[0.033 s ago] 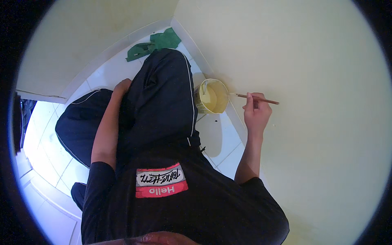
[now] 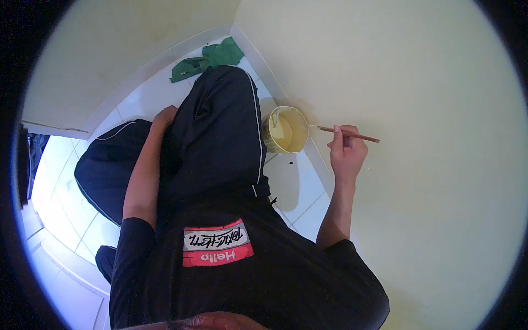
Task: The person paints a wall corner by dipping a paintbrush into a bucket of yellow paint and applying it to the surface.
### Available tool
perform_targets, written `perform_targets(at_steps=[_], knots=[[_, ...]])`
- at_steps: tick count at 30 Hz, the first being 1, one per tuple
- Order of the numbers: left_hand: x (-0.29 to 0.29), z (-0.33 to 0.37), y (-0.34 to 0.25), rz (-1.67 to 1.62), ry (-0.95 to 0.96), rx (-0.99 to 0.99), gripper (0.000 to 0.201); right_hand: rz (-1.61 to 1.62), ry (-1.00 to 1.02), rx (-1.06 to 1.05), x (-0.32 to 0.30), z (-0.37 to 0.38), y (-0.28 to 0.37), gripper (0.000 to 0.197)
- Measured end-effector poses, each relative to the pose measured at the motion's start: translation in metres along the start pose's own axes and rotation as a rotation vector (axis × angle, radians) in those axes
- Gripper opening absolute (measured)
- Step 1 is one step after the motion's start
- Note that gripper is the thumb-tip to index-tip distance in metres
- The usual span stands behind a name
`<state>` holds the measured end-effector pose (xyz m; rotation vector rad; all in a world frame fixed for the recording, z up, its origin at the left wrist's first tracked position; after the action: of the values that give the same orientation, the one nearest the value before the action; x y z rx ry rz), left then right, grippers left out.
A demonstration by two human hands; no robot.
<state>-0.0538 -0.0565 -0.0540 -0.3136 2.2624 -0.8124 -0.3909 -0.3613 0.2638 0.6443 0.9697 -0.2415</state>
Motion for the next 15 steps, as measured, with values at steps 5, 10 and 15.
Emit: perform_targets(at_steps=[5,10,15], knots=[[0.003,0.011,0.016,-0.012,0.011,0.002,0.051,0.158,0.121,0.114,-0.011,0.004,0.004,0.01],[0.004,0.007,0.0,-0.043,0.031,-0.013,0.053,0.153,0.275,0.149,-0.006,0.003,-0.019,0.006],[-0.002,0.002,0.008,-0.013,0.022,-0.068,0.054,0.064,0.366,0.119,0.008,0.005,-0.026,0.005]])
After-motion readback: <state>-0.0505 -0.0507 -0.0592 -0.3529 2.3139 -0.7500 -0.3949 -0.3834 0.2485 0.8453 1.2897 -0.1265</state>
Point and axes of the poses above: each hand's wrist, its own z-axis towards the middle knuckle, its own x-axis out of the palm, y = z × x, the point moved 5 cm from there along z, towards the middle knuckle, and after that the axes turned 14 degrees about -z, right-handed, at the moved point
